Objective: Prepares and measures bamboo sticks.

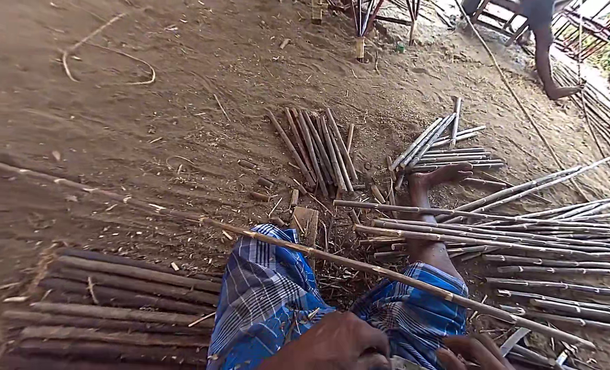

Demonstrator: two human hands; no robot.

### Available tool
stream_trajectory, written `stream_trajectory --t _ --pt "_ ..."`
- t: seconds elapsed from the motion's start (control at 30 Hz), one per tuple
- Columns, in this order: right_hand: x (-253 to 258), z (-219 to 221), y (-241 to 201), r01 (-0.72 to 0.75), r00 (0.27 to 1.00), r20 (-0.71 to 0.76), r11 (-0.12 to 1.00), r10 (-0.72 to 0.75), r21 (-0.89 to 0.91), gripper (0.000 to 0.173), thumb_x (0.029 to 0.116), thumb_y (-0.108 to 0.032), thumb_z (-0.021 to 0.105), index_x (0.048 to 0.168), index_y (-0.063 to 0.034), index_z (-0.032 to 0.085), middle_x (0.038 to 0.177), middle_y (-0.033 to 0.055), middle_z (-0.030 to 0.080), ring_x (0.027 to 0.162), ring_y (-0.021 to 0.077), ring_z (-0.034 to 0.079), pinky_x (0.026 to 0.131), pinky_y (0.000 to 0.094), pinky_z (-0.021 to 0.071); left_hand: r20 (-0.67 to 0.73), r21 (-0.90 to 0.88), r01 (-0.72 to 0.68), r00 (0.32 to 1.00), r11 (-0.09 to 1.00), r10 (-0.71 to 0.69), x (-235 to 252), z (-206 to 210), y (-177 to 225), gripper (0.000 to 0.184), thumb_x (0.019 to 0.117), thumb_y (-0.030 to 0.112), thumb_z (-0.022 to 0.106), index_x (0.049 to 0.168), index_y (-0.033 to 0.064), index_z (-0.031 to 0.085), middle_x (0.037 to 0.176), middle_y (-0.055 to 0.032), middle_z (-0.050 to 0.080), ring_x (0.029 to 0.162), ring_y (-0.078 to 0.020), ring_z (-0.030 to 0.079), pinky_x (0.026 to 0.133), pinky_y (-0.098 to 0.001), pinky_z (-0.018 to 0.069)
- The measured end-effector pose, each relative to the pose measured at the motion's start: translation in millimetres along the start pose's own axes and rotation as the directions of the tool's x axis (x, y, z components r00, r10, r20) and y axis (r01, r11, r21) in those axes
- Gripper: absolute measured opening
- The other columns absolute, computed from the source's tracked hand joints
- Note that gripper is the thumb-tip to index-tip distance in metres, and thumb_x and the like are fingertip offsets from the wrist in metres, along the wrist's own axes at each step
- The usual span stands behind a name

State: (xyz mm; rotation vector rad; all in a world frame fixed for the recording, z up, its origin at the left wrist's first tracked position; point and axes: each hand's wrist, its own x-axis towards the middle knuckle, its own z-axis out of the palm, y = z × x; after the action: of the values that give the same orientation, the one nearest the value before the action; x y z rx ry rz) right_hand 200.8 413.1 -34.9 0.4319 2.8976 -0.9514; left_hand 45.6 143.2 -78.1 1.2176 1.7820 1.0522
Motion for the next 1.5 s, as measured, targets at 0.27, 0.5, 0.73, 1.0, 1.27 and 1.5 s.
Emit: stream_trajectory --t 0.27,0.5,0.73,1.0,1.27,1.5 --pt "114.0 71.4 -35.2 -0.056 0.896 0.417 0.889 -0.156 0.454 0.033 0.0925 -0.047 0.074 0.091 -0.0141 0.076 0.073 -0.0035 0.067 0.060 0.0083 0.059 0.056 0.0290 0.0498 -0.256 -0.306 0.279 0.897 0.910 -0.361 -30.1 -49.3 -42.9 0.027 0.1004 0.040 0.065 0.107 0.0148 0.072 0.093 0.0017 0.071 0.084 -0.0095 0.067 0.080 -0.0321 0.0567" --pt "143.1 73.0 -34.8 -0.035 0.943 0.321 0.933 -0.088 0.358 0.022 0.0890 -0.042 0.079 0.094 -0.0206 0.077 0.089 -0.0054 0.072 0.075 0.0098 0.066 0.067 0.0305 0.0566 -0.450 -0.802 0.022 0.635 0.597 -0.628 -37.9 -39.1 -70.9 0.012 0.0956 0.006 0.071 0.107 0.0017 0.071 0.100 -0.0161 0.072 0.083 -0.0259 0.071 0.076 -0.0375 0.0630" --pt "145.3 75.2 -26.9 -0.038 0.964 0.264 0.963 -0.034 0.266 0.021 0.0891 -0.038 0.078 0.106 -0.0262 0.078 0.097 -0.0062 0.069 0.082 0.0096 0.066 0.074 0.0336 0.0587 -0.672 -0.704 -0.057 0.377 0.708 -0.638 -23.7 -29.0 -86.8 0.025 0.0843 -0.003 0.080 0.102 0.0054 0.063 0.095 -0.0129 0.068 0.078 -0.0260 0.067 0.071 -0.0390 0.0605" --pt "141.5 77.9 -52.8 -0.086 0.993 0.078 0.992 0.094 -0.096 0.017 0.0935 -0.024 0.076 0.109 -0.0179 0.079 0.098 0.0035 0.070 0.084 0.0183 0.066 0.078 0.0414 0.0566 -0.708 -0.675 0.159 0.137 0.721 -0.693 -12.8 -27.0 -101.0 0.033 0.0844 0.009 0.084 0.098 0.0099 0.054 0.081 -0.0084 0.064 0.066 -0.0221 0.063 0.063 -0.0399 0.0562" --pt "145.4 79.5 -52.8 -0.101 0.986 0.115 0.984 0.118 -0.147 0.015 0.0956 -0.024 0.073 0.107 -0.0168 0.079 0.099 0.0050 0.071 0.088 0.0207 0.068 0.083 0.0442 0.0566 -0.674 -0.719 0.112 0.133 0.686 -0.727 -10.0 -31.7 -105.8 0.037 0.0827 0.009 0.086 0.097 0.0069 0.052 0.085 -0.0120 0.064 0.071 -0.0260 0.068 0.068 -0.0438 0.0620" --pt "147.5 74.3 -55.7 -0.155 0.966 0.181 0.974 0.184 -0.164 0.017 0.0981 -0.027 0.069 0.109 -0.0165 0.078 0.102 0.0045 0.071 0.091 0.0195 0.068 0.087 0.0418 0.0564 -0.879 -0.018 0.363 0.437 0.931 -0.188 14.0 -18.7 -67.7 0.024 0.0957 0.029 0.068 0.111 0.0107 0.069 0.111 -0.0059 0.065 0.099 -0.0187 0.066 0.084 -0.0422 0.0594"
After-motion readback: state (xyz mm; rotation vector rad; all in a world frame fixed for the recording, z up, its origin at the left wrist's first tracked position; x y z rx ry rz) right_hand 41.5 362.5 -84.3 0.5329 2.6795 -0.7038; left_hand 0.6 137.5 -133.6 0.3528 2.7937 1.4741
